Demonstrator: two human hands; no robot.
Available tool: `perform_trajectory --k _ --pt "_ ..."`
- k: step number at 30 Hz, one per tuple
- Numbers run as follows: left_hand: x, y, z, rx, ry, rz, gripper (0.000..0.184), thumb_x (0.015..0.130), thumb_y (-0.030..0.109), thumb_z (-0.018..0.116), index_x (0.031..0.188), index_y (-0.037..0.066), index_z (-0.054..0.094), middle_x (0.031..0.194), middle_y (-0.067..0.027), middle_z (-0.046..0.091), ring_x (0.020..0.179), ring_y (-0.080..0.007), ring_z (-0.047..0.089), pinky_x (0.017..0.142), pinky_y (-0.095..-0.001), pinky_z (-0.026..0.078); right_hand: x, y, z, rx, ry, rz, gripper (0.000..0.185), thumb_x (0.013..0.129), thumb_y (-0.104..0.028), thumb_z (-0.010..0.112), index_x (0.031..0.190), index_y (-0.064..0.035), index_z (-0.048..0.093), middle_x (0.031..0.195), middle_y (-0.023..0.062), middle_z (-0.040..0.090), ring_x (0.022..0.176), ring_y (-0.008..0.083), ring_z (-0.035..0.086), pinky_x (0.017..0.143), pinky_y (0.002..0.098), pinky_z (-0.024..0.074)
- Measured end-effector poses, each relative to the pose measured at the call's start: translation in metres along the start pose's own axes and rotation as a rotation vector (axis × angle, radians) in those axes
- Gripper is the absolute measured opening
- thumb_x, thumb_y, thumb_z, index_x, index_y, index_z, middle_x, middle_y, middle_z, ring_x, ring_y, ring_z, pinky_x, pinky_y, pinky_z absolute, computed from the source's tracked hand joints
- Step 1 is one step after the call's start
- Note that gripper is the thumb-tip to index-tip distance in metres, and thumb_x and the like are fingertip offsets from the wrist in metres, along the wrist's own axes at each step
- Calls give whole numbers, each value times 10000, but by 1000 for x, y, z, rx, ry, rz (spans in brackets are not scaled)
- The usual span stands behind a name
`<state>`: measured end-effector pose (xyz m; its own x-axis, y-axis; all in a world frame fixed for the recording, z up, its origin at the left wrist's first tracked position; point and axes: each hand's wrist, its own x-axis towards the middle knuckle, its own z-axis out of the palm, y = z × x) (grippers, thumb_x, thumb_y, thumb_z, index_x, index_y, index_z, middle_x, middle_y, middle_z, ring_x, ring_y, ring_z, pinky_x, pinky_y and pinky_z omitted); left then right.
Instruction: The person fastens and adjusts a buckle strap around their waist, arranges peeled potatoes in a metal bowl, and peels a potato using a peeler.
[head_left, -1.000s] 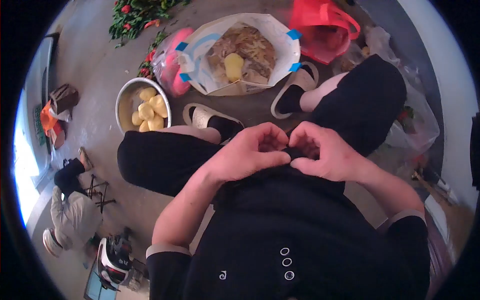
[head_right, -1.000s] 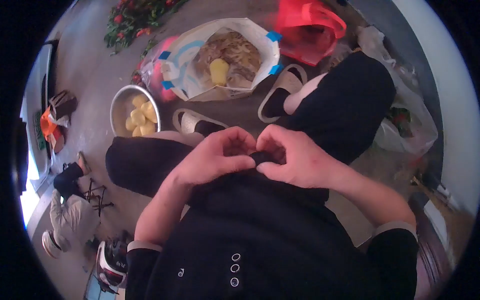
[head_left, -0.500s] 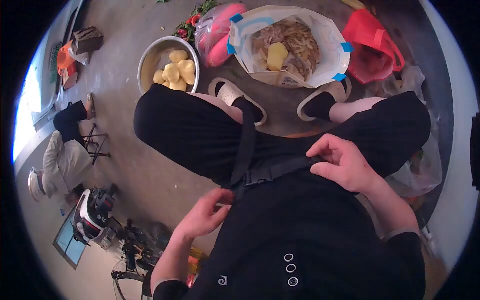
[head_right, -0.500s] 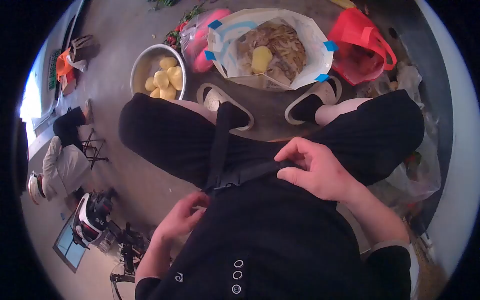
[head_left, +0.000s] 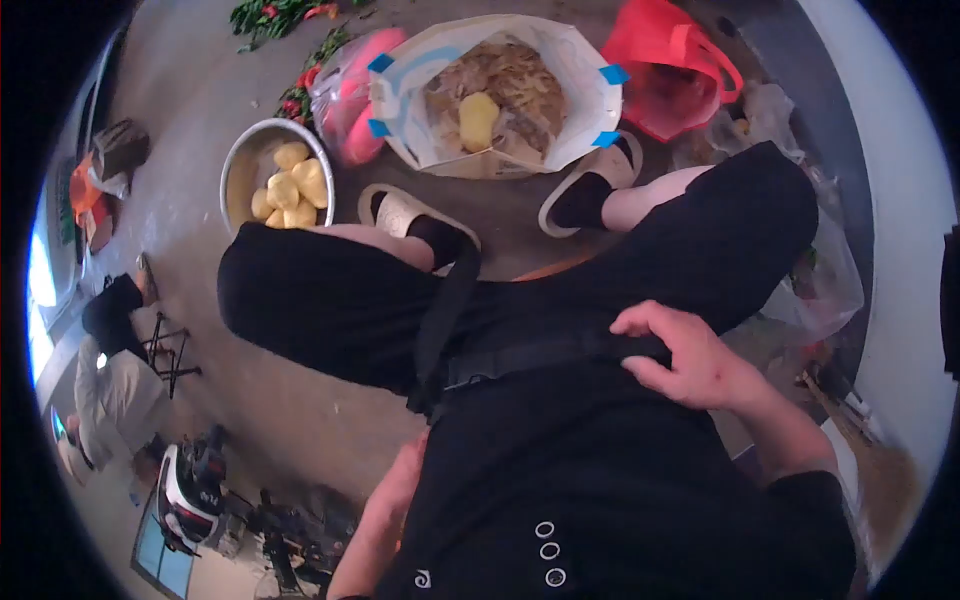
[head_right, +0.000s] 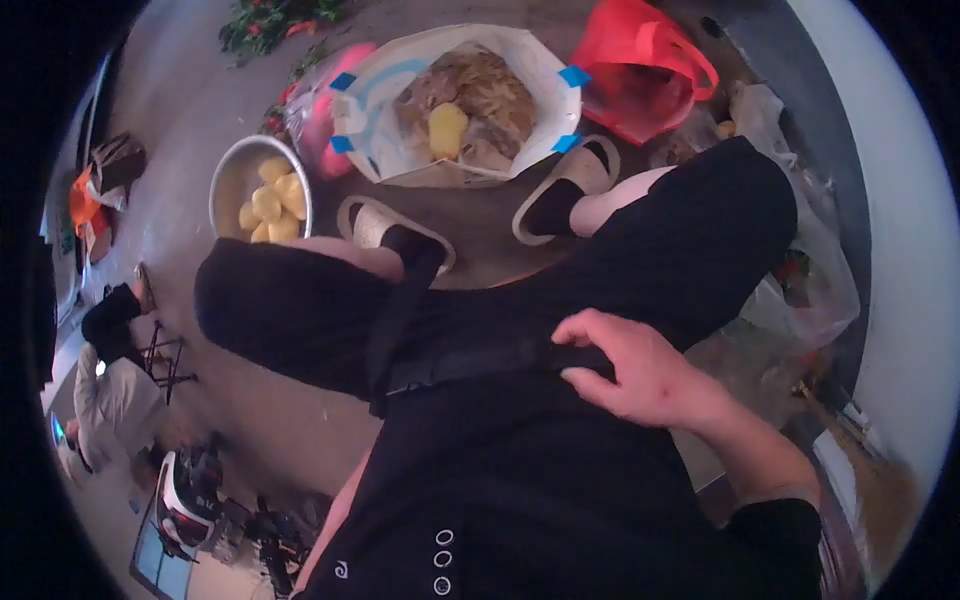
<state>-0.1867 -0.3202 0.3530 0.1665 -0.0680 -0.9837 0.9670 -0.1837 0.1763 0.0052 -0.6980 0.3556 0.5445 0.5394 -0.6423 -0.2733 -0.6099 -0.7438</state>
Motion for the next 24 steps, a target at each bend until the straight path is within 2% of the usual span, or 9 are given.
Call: perform_trajectory --k 3,6,9,13,15,17,19,22,24 --pt "3 -16 5 -86 -56 -77 334 917 56 720 1228 -28 630 1152 -121 689 1083 -196 671 922 -362 563 -40 31 7 125 -17 272 391 873 -54 714 1236 -53 569 1121 86 660 1054 186 658 914 354 528" --pt "5 -26 4 -136 -96 -137 321 919 57 707 1219 -34 636 1139 -123 700 1070 -198 676 917 -360 563 -93 76 31 235 14 464 523 894 -131 743 1356 -57 508 1205 141 673 1189 277 639 962 425 528" --pt "3 -40 2 -168 -128 -195 309 920 57 693 1210 -40 642 1125 -126 710 1058 -200 682 912 -359 563 -152 138 81 440 -23 526 573 902 -138 751 1413 -51 509 1309 140 656 1262 252 602 1009 419 505" --pt "-3 -50 -4 -195 -168 -247 295 922 57 675 1197 -48 650 1107 -129 724 1042 -203 690 906 -358 563 -171 123 87 433 -177 509 633 905 -152 760 1471 -32 505 1422 140 623 1301 244 586 1069 405 472" --pt "-8 -52 -8 -203 -192 -264 289 923 57 666 1191 -52 654 1098 -131 731 1034 -204 693 903 -357 563 -164 98 63 431 -357 639 624 913 -141 745 1477 -16 510 1457 141 607 1304 249 589 1096 395 457" --pt "-10 -48 -17 -205 -227 -253 284 924 57 657 1185 -56 658 1089 -132 738 1026 -206 697 900 -356 563 -135 61 22 177 -575 586 599 923 -127 723 1472 -14 512 1400 141 641 1270 251 610 1068 392 480" --pt "-11 -38 -26 -194 -284 -224 280 925 57 648 1179 -61 662 1080 -134 745 1018 -207 701 897 -355 563 -126 66 8 314 -484 490 522 937 -115 696 1425 -13 541 1287 134 696 1194 254 653 997 390 518" --pt "-4 9 -48 -96 -390 -72 275 927 57 635 1170 -67 668 1067 -136 755 1005 -209 707 892 -354 563 -76 21 -31 421 -275 691 318 966 -130 653 1257 -14 597 977 166 752 950 329 731 810 411 562" --pt "-1 60 -55 31 -433 96 291 927 79 618 1175 -67 661 1028 -134 758 961 -217 713 867 -356 562 -44 7 -18 189 -167 321 255 985 -156 633 1192 -12 596 900 198 727 866 394 710 767 452 550"
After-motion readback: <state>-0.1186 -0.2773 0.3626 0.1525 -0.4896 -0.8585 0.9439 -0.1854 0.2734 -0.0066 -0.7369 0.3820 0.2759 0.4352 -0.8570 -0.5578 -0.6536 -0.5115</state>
